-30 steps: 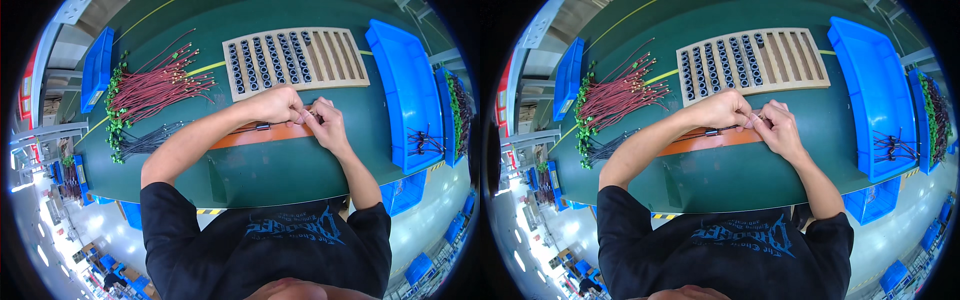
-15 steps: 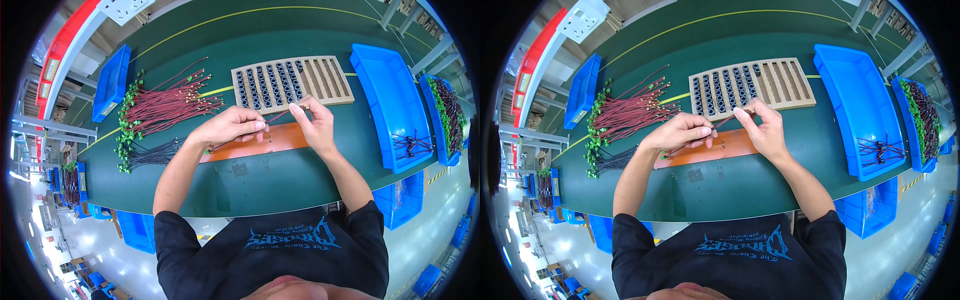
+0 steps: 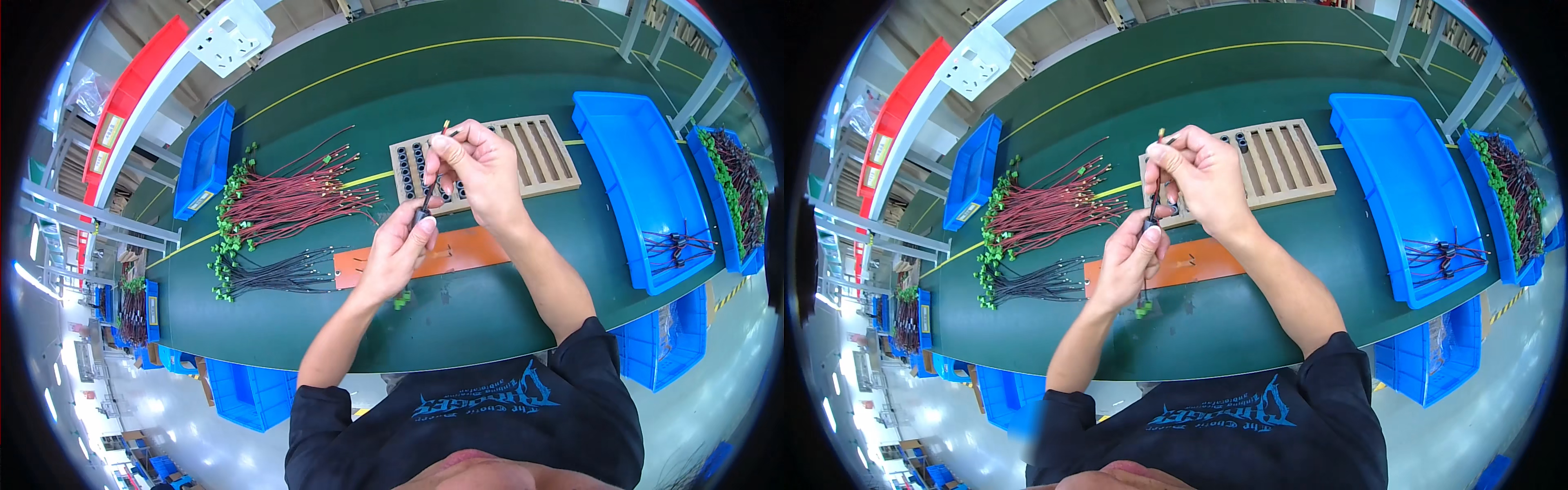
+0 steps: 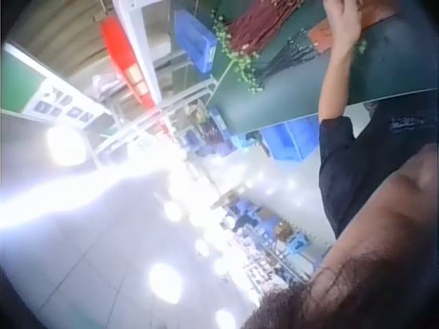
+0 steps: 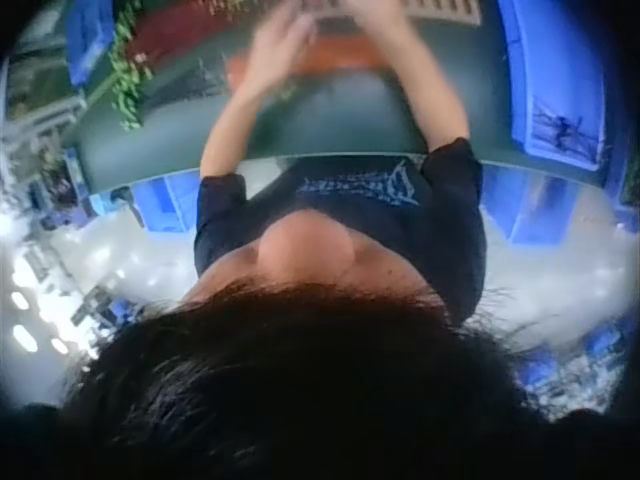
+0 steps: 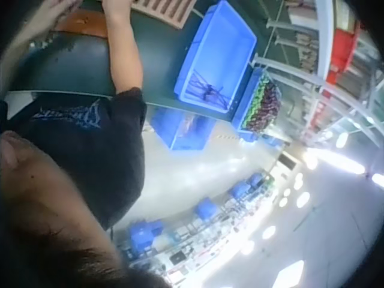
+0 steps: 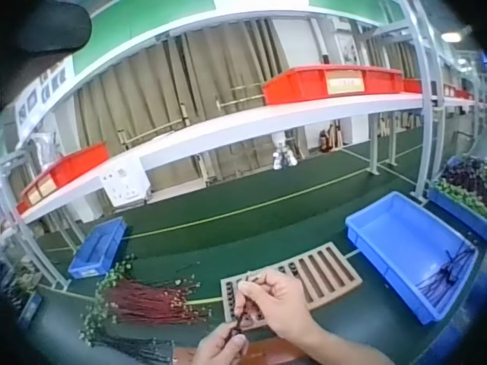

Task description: The person assembles wire harnesses by hand at a green workbench. They pick up red and black wires with green connectors, insert them into a small cylindrical component, and secure the connection using a crimping tool. The finished units are placed into a blue bin.

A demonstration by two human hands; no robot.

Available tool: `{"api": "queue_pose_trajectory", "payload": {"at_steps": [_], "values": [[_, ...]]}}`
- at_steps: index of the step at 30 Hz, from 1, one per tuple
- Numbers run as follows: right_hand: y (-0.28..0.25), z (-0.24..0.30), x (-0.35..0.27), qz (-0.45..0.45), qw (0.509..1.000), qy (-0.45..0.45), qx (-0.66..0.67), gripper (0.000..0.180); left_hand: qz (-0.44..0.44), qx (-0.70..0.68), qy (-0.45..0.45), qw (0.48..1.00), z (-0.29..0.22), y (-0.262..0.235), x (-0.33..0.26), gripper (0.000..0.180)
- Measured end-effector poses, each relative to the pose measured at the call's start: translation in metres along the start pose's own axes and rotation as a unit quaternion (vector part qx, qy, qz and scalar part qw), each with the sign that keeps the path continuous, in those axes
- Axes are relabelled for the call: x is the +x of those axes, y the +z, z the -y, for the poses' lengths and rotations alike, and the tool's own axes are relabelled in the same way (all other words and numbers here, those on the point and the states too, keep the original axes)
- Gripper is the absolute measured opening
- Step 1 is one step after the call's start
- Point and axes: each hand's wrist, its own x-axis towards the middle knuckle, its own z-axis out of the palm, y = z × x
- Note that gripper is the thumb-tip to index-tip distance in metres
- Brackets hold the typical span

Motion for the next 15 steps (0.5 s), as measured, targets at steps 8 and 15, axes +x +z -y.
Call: {"api": "queue_pose_trajectory", "payload": {"at_steps": [8, 15], "values": [[-0.011, 0.028, -0.004, -0.005, 0.997, -0.032, -0.070, 0.017, -0.032, 0.090, 0.103, 0.990, 0.009, 0.020, 0.007, 0.038], [-0.022, 0.029, 0.004, 0.002, 0.996, -0.016, -0.083, 0.018, -0.047, -0.018, 0.062, 0.997, 0.012, 0.029, 0.014, 0.026]]}}
